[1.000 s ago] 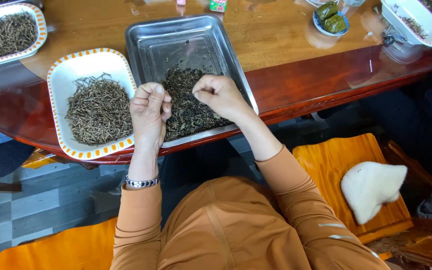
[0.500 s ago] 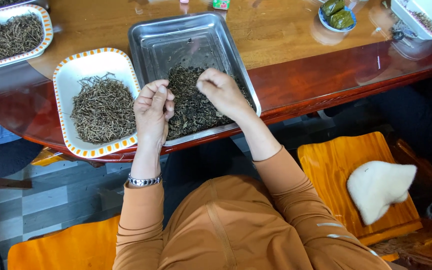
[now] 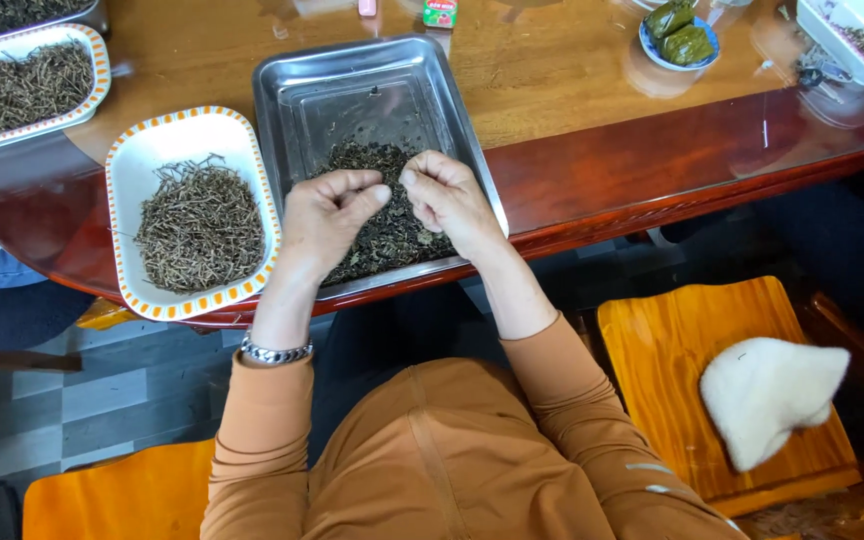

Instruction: Sorting dried tea leaves by hand to remove stems and impurities from a metal tray into a bowl.

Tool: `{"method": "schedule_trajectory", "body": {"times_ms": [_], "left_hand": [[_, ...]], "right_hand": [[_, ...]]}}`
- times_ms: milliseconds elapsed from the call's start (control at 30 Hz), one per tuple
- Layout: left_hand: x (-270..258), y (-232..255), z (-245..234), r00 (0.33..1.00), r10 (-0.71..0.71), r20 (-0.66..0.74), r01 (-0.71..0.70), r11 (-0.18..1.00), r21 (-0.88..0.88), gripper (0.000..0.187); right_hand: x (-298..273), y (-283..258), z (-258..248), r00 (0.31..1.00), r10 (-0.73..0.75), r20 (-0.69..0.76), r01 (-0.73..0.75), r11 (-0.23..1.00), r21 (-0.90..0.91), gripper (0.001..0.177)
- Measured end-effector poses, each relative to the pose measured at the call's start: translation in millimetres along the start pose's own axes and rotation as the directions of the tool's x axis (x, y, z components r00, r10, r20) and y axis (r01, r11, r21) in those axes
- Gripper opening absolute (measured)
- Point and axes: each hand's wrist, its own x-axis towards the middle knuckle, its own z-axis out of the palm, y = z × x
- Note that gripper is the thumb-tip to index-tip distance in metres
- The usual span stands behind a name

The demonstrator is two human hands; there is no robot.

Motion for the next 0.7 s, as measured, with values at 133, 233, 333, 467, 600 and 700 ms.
{"method": "schedule_trajectory", "body": {"times_ms": [133, 233, 333, 467, 600, 700], "left_hand": [[4, 15, 25, 0.998, 0.033, -0.058, -0.036, 0.998, -0.052, 0.010], [9, 9, 25, 0.995, 0.025, -0.100, -0.030, 0.998, -0.052, 0.005], [12, 12, 16, 0.992, 0.020, -0.123, -0.029, 0.997, -0.073, 0.006], [6, 17, -2, 0.969, -0.086, -0.233, 0.024, 0.966, -0.257, 0.008], [-2, 14, -18, 0.945, -0.234, -0.227, 0.050, 0.792, -0.609, 0.014], [-6, -1, -24, 0.938, -0.288, -0.194, 0.056, 0.676, -0.735, 0.009]], "right_hand": [[4, 6, -4, 0.999, -0.054, -0.003, 0.054, 0.998, -0.024, 0.013], [10, 10, -13, 0.993, -0.120, 0.013, 0.120, 0.991, -0.064, 0.013], [17, 4, -26, 0.994, -0.113, -0.004, 0.112, 0.987, -0.118, 0.009], [22, -14, -46, 0.981, -0.193, 0.005, 0.133, 0.653, -0.746, 0.008], [48, 4, -70, 0.998, -0.060, 0.007, 0.012, 0.087, -0.996, 0.015], [66, 16, -64, 0.985, 0.113, -0.133, -0.111, -0.188, -0.976, 0.022]]}}
